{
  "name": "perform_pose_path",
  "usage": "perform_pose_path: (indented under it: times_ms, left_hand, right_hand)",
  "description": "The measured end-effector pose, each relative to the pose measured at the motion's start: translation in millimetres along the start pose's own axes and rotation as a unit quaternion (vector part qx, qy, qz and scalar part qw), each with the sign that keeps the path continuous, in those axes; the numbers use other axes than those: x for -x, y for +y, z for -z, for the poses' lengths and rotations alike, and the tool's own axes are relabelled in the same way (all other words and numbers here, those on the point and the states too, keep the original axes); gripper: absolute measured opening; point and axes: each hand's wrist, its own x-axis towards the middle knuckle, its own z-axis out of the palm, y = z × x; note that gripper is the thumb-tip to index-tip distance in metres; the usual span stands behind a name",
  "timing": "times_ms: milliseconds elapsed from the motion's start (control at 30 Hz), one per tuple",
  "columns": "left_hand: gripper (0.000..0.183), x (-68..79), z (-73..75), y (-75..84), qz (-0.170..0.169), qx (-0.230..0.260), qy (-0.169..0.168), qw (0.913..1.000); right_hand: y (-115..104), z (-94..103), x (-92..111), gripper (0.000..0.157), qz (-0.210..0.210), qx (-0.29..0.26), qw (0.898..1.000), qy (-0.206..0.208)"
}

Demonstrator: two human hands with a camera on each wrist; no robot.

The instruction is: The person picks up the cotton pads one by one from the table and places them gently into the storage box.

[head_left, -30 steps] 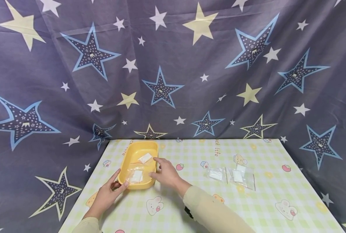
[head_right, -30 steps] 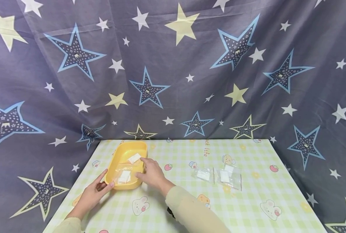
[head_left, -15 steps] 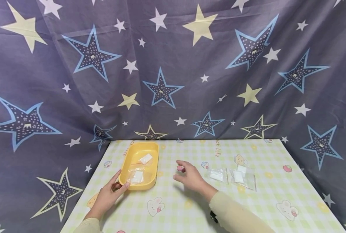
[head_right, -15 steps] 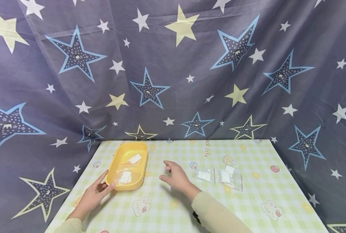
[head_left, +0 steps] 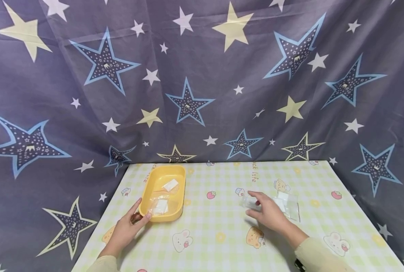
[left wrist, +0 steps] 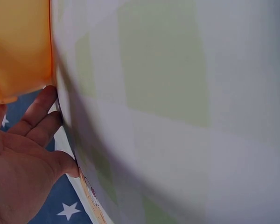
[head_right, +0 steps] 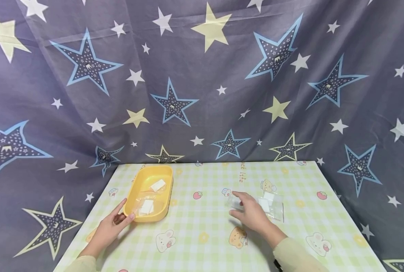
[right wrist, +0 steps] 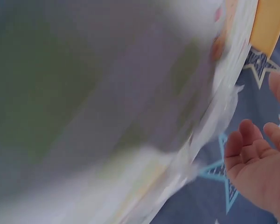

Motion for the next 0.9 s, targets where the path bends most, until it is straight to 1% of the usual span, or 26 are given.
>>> perform_pose_path:
  times_ms: [100, 200, 267, 367, 533, 667, 733, 800, 900]
  left_hand:
    - [0.093, -0.1, -0.6, -0.8, 0.000, -0.001, 0.000, 1.0000]
    - [0.093, 1.0, -0.4, 0.4, -0.001, -0.002, 0.001, 1.0000]
    - [0.093, 1.7, 0.0, 1.5, -0.002, -0.005, 0.002, 1.0000]
    - [0.092, 1.4, -0.2, 2.0, -0.001, -0.007, 0.000, 1.0000]
    - [0.092, 0.1, 0.0, 0.8, 0.000, 0.000, -0.003, 1.0000]
    - [0.091, -0.6, 0.1, 0.3, 0.003, -0.002, -0.006, 1.0000]
    - [0.090, -0.6, 0.1, 0.7, 0.005, -0.004, -0.005, 1.0000]
    - [0.090, -1.0, 0.2, 0.7, 0.004, -0.006, -0.004, 1.0000]
    - [0.091, -0.5, 1.0, 2.4, 0.002, -0.004, -0.003, 1.0000]
  right_hand:
    - [14, 15.3, 10, 0.074, 0.011, 0.038, 0.999, 0.013]
    - [27, 28.6, 17, 0.077, 0.018, 0.069, 0.997, 0.023]
    - [34, 35.5, 19, 0.080, 0.022, 0.088, 0.996, 0.028]
    - [42, 42.1, 22, 0.084, 0.025, 0.101, 0.994, 0.027]
    - [48, 44.5, 21, 0.087, 0.025, 0.115, 0.993, 0.018]
    - [51, 41.9, 18, 0.088, 0.030, 0.130, 0.991, 0.014]
    - [51, 40.3, 16, 0.089, 0.039, 0.135, 0.990, 0.014]
    - [51, 38.4, 14, 0.089, 0.047, 0.138, 0.989, 0.011]
    - [50, 35.7, 10, 0.088, 0.047, 0.133, 0.990, 0.000]
